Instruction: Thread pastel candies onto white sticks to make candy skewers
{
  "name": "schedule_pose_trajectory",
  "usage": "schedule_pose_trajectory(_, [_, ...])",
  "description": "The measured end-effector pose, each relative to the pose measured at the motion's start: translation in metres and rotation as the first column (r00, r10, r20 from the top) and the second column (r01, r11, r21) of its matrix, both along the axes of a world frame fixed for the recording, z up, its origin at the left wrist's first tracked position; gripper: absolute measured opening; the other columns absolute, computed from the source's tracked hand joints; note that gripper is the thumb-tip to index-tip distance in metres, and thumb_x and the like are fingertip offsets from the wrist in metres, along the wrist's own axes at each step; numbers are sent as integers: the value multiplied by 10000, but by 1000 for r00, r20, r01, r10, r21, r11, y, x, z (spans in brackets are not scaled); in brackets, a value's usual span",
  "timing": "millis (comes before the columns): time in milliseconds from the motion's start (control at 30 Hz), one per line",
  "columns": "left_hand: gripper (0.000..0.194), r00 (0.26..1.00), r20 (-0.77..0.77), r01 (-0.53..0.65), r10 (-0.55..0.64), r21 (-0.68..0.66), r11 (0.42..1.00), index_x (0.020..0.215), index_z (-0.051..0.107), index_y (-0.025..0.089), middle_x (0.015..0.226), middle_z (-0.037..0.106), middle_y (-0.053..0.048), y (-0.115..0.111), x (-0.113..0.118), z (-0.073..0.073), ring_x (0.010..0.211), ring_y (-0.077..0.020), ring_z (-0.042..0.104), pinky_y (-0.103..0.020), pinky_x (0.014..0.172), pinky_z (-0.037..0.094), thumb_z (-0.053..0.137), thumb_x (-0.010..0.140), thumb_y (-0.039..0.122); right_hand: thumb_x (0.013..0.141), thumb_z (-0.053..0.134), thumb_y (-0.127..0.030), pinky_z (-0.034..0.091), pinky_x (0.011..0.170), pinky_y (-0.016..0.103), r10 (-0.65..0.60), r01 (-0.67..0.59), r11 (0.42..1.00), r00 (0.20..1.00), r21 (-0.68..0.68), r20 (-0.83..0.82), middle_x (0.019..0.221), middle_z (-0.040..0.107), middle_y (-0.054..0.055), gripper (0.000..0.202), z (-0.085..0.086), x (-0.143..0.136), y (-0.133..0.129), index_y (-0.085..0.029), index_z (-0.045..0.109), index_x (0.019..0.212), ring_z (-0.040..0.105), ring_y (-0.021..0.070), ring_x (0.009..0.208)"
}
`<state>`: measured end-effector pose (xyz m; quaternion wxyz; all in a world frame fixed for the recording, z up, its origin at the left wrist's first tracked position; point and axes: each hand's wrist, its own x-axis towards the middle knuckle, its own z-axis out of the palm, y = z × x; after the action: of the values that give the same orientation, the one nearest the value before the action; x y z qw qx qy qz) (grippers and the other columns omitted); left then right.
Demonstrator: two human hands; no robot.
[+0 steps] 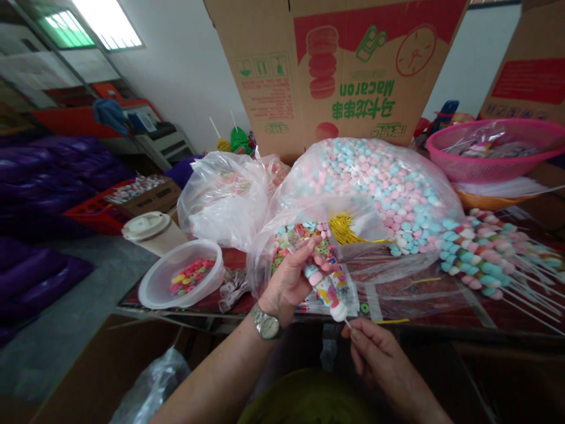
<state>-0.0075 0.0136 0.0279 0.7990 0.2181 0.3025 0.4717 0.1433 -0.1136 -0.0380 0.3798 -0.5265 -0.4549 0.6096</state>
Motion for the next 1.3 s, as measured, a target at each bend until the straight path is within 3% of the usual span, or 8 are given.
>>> schedule_pose_trajectory(133, [180, 996, -64, -63, 54, -147, 987, 659, 567, 138, 465, 547, 18, 1, 3, 4, 454, -124, 552, -311, 595, 524, 647, 797, 221, 904, 428, -385, 454, 650, 272, -274, 93, 894, 887, 438, 371, 764, 664, 85, 310, -11, 8, 1, -168, 648, 900, 614, 191, 704])
schedule_pose_trajectory(233, [202, 990, -83, -125, 114, -148, 981, 688, 556, 146, 463, 525, 37, -8, 11, -2, 436, -118, 542, -282, 543, 509, 661, 797, 279, 896, 417, -319, 471, 755, 311, -370, 44, 820, 801, 570, 471, 935, 691, 136, 296, -16, 7, 1, -164, 658, 970, 644, 238, 849])
schedule_pose_trajectory(467, [386, 989, -64, -143, 134, -160, 977, 696, 531, 153, 466, 493, 58, -25, 30, -14, 418, -102, 517, -232, 455, 449, 700, 708, 499, 912, 379, -418, 399, 487, 227, -216, 68, 921, 909, 384, 356, 548, 546, 7, 375, 5, -15, 10, -186, 586, 702, 507, 141, 502])
schedule_pose_trajectory(767, [379, 985, -60, -170, 165, -95, 981, 687, 519, 172, 438, 484, 70, -31, 26, -21, 373, -86, 457, -231, 448, 421, 769, 635, 452, 906, 381, -410, 392, 500, 245, -171, -38, 901, 884, 432, 435, 556, 571, 19, 364, 3, -20, 10, -197, 588, 696, 515, 155, 501])
schedule_pose_trajectory(933, [452, 980, -142, -153, 137, -111, 982, 552, 445, 189, 362, 348, 90, -51, 42, -31, 359, -83, 385, -232, 451, 377, 712, 652, 540, 892, 363, -352, 467, 629, 309, -228, -8, 874, 877, 486, 424, 810, 689, 125, 323, 4, -35, 21, -178, 634, 907, 640, 245, 732])
schedule_pose_trajectory(1067, [482, 941, -289, -164, 177, 69, 984, 493, 487, 173, 491, 514, 6, -49, 43, -36, 499, -114, 478, -233, 541, 396, 560, 776, 556, 863, 377, -309, 464, 601, 324, -248, -11, 884, 837, 467, 488, 792, 698, 134, 309, 0, -42, 28, -159, 638, 934, 646, 257, 692])
schedule_pose_trajectory(1200, [467, 931, -365, 70, 18, 225, 972, 574, 604, 175, 565, 568, -19, -54, 25, -29, 559, -149, 505, -255, 586, 407, 477, 824, 549, 878, 373, -328, 477, 654, 309, -242, -3, 872, 867, 490, 436, 813, 696, 112, 312, 5, -34, 35, -163, 634, 928, 642, 240, 745])
schedule_pose_trajectory(1300, [245, 804, -587, 392, -97, 400, 828, 791, 691, 199, 574, 576, -7, -64, -7, -7, 538, -160, 491, -261, 564, 386, 624, 774, 434, 891, 386, -388, 458, 599, 277, -215, -17, 873, 884, 487, 416, 708, 664, 61, 318, 16, -11, 41, -182, 627, 862, 609, 206, 658])
